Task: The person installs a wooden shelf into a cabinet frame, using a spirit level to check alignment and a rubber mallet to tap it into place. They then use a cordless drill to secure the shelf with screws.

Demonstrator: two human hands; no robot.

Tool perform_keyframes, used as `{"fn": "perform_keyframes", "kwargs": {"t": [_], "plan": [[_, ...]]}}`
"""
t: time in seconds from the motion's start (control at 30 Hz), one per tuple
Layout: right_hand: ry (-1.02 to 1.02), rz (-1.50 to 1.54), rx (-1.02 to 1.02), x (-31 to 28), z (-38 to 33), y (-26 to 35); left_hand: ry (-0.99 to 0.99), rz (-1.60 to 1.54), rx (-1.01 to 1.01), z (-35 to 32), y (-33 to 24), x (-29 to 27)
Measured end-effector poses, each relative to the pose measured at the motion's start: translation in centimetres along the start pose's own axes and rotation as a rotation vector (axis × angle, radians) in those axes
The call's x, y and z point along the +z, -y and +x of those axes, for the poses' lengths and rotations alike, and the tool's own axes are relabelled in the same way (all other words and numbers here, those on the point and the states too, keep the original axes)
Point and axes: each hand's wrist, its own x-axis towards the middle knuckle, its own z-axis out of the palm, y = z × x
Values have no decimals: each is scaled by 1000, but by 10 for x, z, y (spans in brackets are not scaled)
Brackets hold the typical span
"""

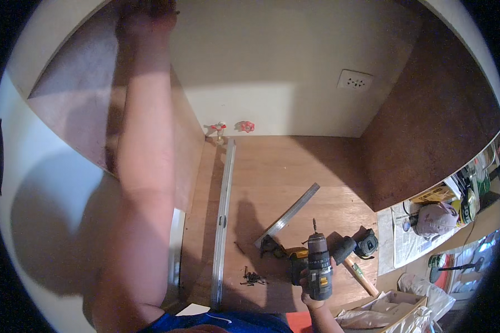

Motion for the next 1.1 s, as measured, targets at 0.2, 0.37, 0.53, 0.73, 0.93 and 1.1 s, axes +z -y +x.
{"fn": "perform_keyframes", "kwargs": {"t": [0.2, 0.37, 0.53, 0.73, 0.93, 1.1], "plan": [[21, -142, -158, -7, 6, -17, -47, 33, 32, -10, -8, -2], [-23, -3, 3, 7, 7, 12, -65, 48, 43, -16, -9, 1], [33, -233, -234, -12, 5, -24, -76, 59, 47, -20, -13, 6], [-17, -130, -165, -1, 4, -8, -40, 63, 39, -19, -11, 7], [111, -246, -181, -19, -1, -31, 97, 133, -8, 20, -5, -6], [75, -78, -86, -9, 7, -2, 253, 253, -81, 23, 36, 34]]}}
